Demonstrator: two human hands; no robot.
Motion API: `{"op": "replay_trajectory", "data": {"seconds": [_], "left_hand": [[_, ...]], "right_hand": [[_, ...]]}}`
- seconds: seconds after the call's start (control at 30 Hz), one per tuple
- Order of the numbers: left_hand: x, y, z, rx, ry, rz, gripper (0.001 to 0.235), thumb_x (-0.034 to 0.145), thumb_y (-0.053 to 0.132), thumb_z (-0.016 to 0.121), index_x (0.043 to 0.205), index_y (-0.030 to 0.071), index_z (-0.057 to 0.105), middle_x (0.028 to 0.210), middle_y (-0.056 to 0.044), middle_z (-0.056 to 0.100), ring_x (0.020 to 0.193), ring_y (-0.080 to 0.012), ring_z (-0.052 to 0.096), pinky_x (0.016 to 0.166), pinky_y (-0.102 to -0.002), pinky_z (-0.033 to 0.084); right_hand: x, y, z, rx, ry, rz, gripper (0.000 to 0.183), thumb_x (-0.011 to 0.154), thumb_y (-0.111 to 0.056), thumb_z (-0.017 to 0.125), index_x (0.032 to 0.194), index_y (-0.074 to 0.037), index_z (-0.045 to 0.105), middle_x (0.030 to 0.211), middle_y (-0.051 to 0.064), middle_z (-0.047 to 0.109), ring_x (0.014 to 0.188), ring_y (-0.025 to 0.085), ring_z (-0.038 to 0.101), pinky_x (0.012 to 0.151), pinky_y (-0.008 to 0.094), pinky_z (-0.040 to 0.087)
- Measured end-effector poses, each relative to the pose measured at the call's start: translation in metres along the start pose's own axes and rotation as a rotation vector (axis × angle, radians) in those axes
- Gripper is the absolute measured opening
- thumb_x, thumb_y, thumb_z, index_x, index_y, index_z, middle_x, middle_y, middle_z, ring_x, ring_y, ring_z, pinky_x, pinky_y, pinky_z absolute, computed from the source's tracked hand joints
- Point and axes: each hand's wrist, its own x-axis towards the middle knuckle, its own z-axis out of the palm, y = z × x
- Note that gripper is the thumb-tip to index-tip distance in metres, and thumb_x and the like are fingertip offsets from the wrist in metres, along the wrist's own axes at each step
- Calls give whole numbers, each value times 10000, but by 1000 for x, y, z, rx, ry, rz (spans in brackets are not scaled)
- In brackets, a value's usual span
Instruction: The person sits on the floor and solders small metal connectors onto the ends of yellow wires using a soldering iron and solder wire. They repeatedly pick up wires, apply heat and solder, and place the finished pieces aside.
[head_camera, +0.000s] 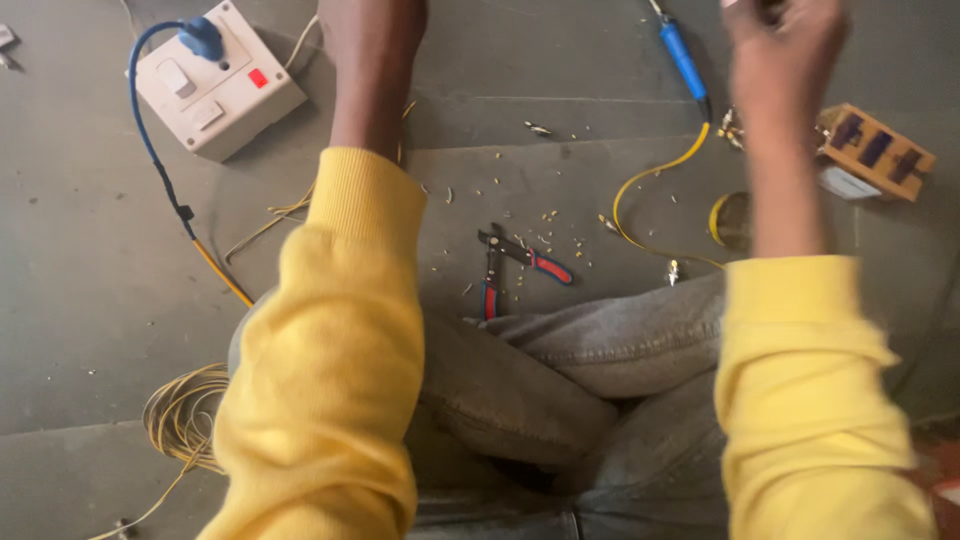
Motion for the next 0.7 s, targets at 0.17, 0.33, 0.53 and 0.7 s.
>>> {"op": "replay_trajectory", "data": {"seconds": [0.17,0.33,0.53,0.7], "left_hand": [[-22,-33,0,146,-95,-124,279,880,238,583,1112,131,694,1223,-159,676,1109,-404,653,886,-521,529],[-36,-66,-3,325,-109,-81,392,839,255,667,1210,127,672,1264,-184,648,1151,-417,644,834,-588,523],[-33,-85,-12,249,-121,-106,225,859,184,732,1067,99,738,1150,-182,719,1084,-414,684,892,-541,540],[-24,-84,-45,161,-80,-62,491,671,223,942,1002,-20,673,1025,-244,726,994,-419,705,864,-474,555]], "right_hand": [[-42,-2,-72,-59,-37,-78,27,1030,66,665,1045,46,657,993,67,713,880,102,652,805,254,533],[-51,-3,-84,274,82,425,69,1070,-19,702,1124,-60,696,995,50,750,794,81,672,667,210,520],[-33,-5,-55,37,-37,304,48,1066,-71,704,1103,-40,696,946,76,741,774,91,704,621,227,531],[-40,-17,-38,113,-129,291,64,1027,-65,703,1070,-19,700,913,64,733,751,97,693,648,233,555]]}}
